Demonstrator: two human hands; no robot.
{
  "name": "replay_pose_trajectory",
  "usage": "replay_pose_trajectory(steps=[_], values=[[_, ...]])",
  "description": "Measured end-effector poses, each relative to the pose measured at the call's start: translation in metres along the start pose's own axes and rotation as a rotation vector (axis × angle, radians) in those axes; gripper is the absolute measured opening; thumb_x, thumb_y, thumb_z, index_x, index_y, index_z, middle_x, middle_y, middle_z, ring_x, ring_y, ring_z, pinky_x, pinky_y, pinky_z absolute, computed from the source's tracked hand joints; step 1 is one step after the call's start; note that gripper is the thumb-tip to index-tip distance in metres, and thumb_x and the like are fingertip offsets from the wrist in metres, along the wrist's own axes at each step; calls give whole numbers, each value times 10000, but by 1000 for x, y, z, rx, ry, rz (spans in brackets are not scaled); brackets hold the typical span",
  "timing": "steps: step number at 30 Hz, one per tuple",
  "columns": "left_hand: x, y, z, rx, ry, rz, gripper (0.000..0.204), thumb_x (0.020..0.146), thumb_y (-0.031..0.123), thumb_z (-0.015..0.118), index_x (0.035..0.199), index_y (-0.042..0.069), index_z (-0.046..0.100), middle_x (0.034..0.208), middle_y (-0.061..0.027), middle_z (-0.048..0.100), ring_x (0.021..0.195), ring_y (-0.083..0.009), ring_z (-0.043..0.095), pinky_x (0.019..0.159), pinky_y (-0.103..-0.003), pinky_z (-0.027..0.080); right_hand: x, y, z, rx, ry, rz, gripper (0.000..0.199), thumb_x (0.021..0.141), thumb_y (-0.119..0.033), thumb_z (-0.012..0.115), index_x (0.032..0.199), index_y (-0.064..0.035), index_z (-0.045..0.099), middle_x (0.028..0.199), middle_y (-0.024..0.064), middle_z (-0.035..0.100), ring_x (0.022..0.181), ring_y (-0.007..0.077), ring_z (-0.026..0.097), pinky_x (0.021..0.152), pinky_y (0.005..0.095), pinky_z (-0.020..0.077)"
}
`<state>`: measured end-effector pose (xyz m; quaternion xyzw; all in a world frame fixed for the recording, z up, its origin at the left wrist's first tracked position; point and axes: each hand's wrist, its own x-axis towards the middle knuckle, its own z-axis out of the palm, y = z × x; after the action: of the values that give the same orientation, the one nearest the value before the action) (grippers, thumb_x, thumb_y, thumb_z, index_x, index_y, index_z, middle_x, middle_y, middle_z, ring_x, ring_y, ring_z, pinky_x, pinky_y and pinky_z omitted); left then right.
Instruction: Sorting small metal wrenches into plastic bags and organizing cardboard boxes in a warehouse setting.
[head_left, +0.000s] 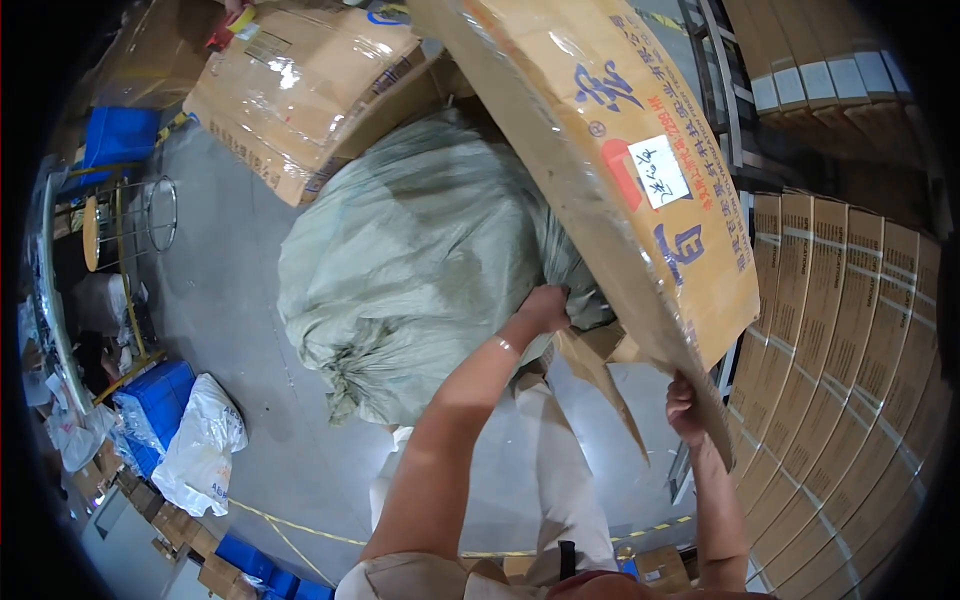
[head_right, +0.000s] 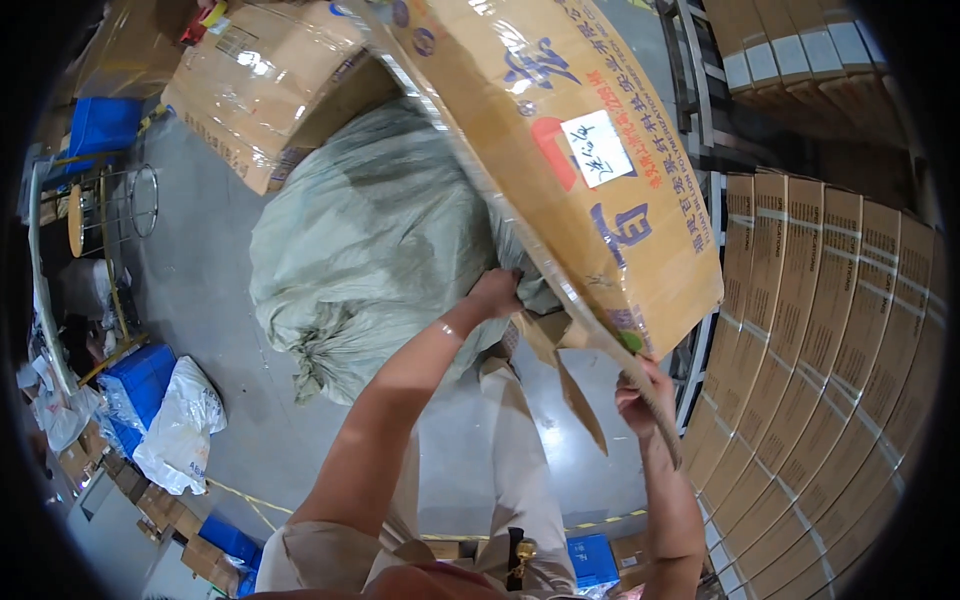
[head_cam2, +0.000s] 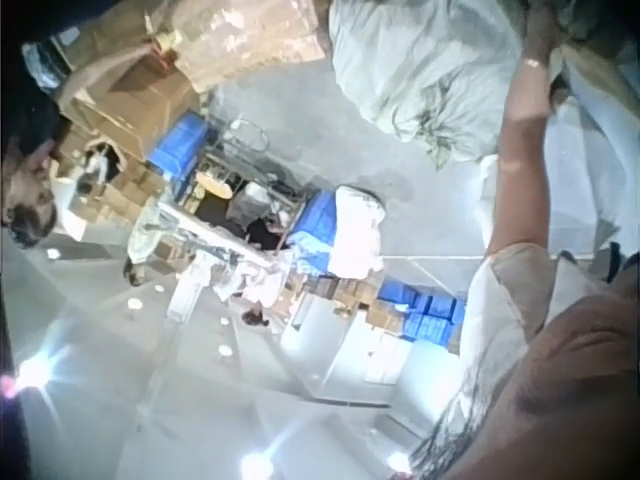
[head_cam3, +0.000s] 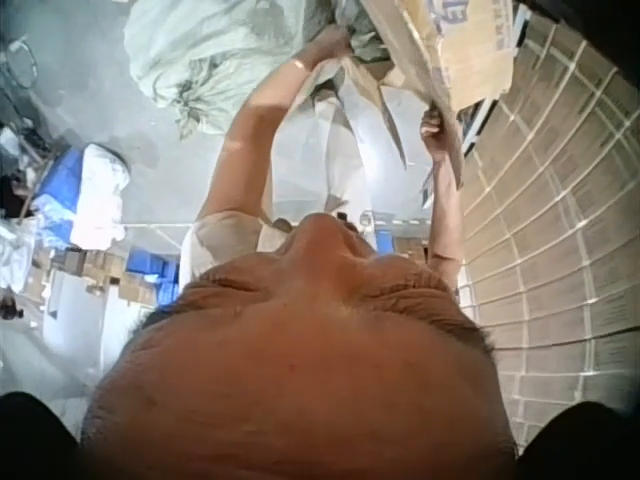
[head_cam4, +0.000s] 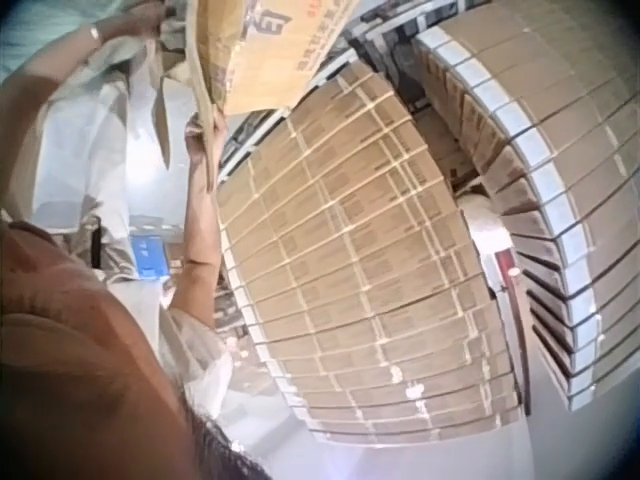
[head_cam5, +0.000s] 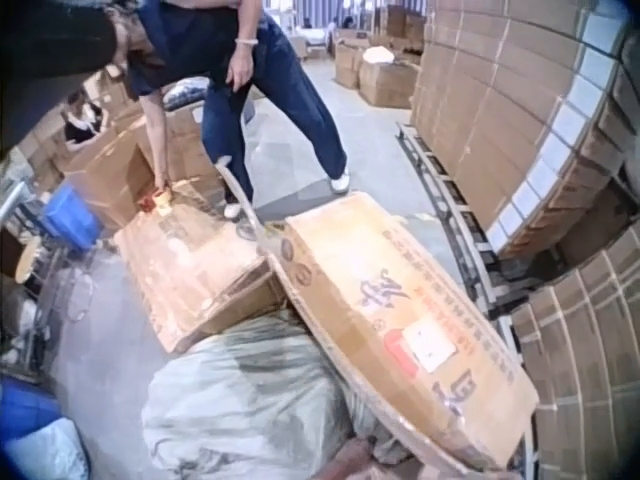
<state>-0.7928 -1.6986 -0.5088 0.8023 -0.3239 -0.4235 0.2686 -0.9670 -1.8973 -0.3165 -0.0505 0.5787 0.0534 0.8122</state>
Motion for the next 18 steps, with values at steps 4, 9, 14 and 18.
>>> replay_pose_trajectory(steps=[4, 9, 14, 18], values=[[-115, -22, -56, 39, 141, -91, 335, 586, 199, 607, 873, 29, 573, 762, -196, 602, 744, -353, 587, 680, -426, 471, 13, -10, -25, 180, -285, 140, 277, 823, -215, 506, 1001, -5, 529, 777, 33, 583, 658, 115, 525, 570, 218, 430], [-264, -43, -87, 41, 291, -115, 386, 606, 221, 650, 921, 31, 533, 793, -177, 586, 762, -352, 568, 664, -439, 451, 17, -50, -21, 33, -344, -53, 305, 843, -220, 487, 1046, 6, 518, 825, 57, 601, 683, 132, 574, 531, 219, 456], [-406, -56, -76, 26, 362, -361, 410, 616, 262, 683, 914, 29, 526, 811, -188, 581, 761, -357, 561, 668, -433, 455, -24, -83, 120, -489, -128, -553, 110, 851, -139, 499, 860, -43, 552, 631, -2, 551, 452, 70, 513, 412, 148, 451], [-474, -60, -34, 14, 463, -473, 419, 612, 284, 686, 906, 36, 522, 790, -189, 578, 748, -362, 561, 662, -438, 461, -41, -132, 221, -696, -112, -744, 185, 861, -235, 490, 813, -75, 566, 623, -2, 565, 456, 82, 524, 384, 208, 403]])
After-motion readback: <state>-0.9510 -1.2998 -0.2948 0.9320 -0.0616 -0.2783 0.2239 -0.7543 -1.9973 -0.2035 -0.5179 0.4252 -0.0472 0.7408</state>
